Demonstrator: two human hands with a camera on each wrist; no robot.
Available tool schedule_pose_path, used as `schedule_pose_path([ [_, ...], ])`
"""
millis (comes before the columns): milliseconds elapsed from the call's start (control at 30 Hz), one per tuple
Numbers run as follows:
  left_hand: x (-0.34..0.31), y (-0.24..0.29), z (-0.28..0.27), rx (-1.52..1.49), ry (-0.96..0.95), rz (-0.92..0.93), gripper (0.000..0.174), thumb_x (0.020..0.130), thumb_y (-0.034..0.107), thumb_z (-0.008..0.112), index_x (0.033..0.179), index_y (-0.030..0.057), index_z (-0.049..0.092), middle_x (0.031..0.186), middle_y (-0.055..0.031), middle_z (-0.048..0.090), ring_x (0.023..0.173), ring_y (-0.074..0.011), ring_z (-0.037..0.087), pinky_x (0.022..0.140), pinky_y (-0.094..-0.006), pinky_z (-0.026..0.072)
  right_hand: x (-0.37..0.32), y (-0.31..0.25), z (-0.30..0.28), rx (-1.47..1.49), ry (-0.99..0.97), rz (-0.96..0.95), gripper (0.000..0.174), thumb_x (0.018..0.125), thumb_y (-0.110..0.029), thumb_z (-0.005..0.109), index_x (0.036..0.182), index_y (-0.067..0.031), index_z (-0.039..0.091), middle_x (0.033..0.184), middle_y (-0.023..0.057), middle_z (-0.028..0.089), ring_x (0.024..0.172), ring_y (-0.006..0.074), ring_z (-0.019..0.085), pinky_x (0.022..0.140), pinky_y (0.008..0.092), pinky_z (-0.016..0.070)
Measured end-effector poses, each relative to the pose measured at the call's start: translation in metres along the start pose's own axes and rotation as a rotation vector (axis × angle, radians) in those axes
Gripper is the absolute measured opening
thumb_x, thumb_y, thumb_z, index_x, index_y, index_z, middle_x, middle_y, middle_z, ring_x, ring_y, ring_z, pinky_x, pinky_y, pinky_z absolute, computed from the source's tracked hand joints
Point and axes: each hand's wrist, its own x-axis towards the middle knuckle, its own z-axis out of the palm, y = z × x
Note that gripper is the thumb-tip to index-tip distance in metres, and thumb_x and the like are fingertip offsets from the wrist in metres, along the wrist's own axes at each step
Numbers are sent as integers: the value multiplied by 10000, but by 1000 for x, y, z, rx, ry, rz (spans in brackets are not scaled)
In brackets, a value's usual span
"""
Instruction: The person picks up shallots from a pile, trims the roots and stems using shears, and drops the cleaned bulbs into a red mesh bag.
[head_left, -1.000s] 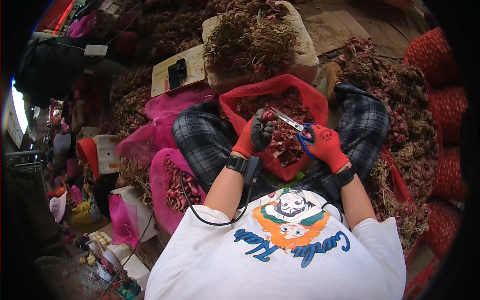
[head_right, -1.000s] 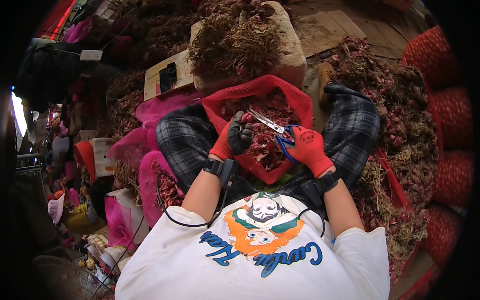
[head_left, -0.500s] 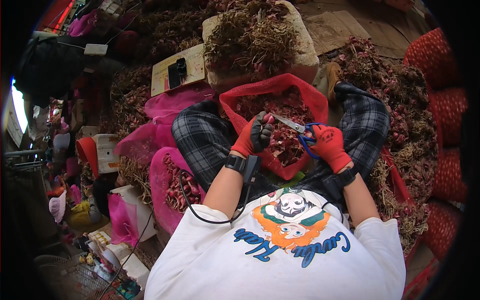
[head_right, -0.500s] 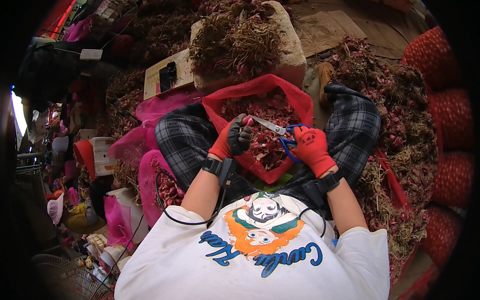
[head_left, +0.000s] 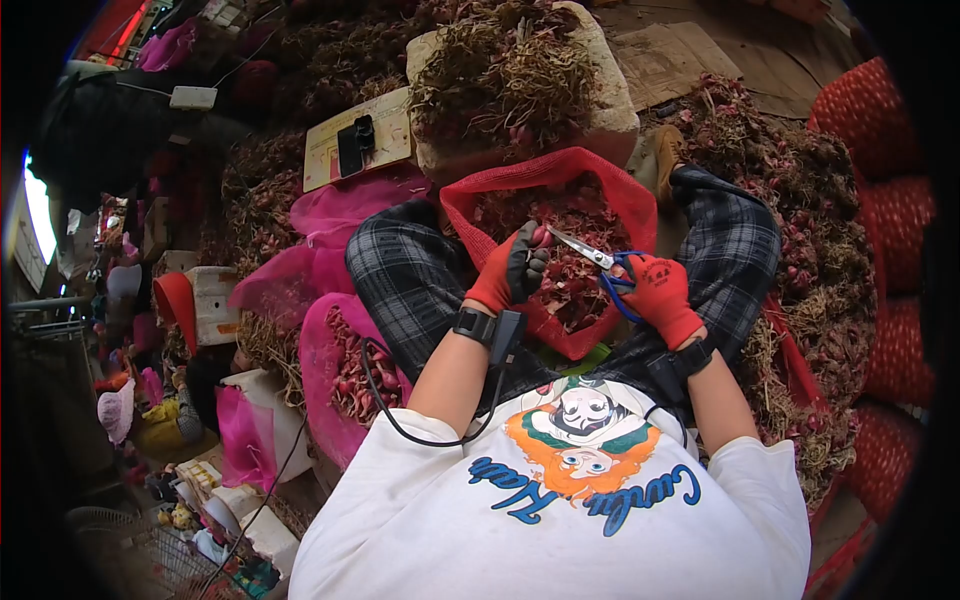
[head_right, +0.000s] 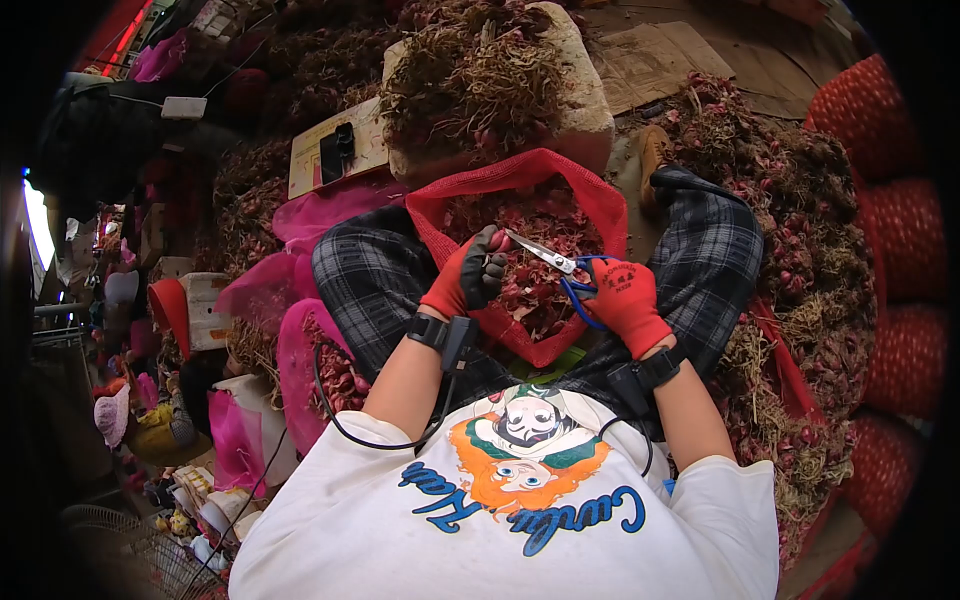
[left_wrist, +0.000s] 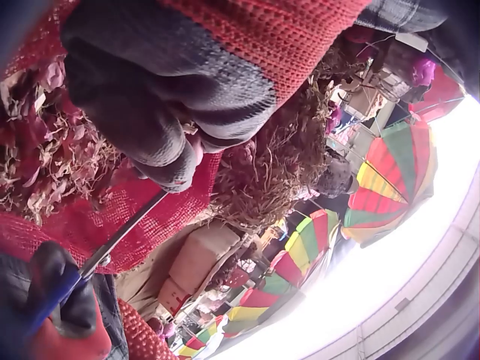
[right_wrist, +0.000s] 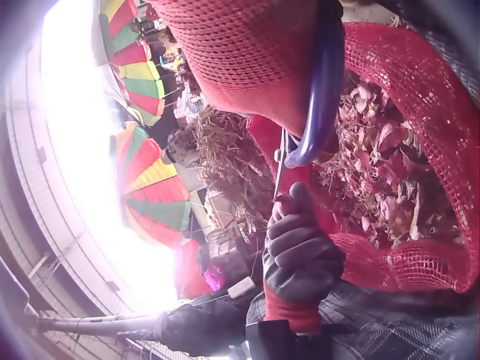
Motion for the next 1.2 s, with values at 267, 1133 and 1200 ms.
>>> schedule_pose_path([
  [267, 4, -4, 7, 223, 92, 185, 356, 919, 459, 491, 981, 109, 502, 710, 17, 444, 515, -41, 384, 418, -153, 327, 2, -5, 3, 132, 33, 84, 427, 765, -503, 610, 933, -111, 587, 831, 83, 643, 788, 263, 634, 688, 384, 479],
  [1133, 15, -15, 3, 328, 63, 450, 141, 898, 57, 448, 810, 164, 473, 718, 40, 424, 595, -54, 408, 506, -184, 348, 3, -12, -10, 431, -72, 130, 433, 766, -509, 616, 855, -86, 644, 834, 123, 656, 791, 294, 637, 681, 397, 495],
  [1200, 14, -13, 8, 277, 36, 433, 148, 897, 58, 455, 795, 165, 466, 712, 48, 398, 593, -51, 392, 502, -180, 333, 4, -9, 2, 347, -10, 104, 444, 766, -524, 611, 880, -96, 632, 837, 118, 653, 786, 290, 637, 677, 395, 492],
])
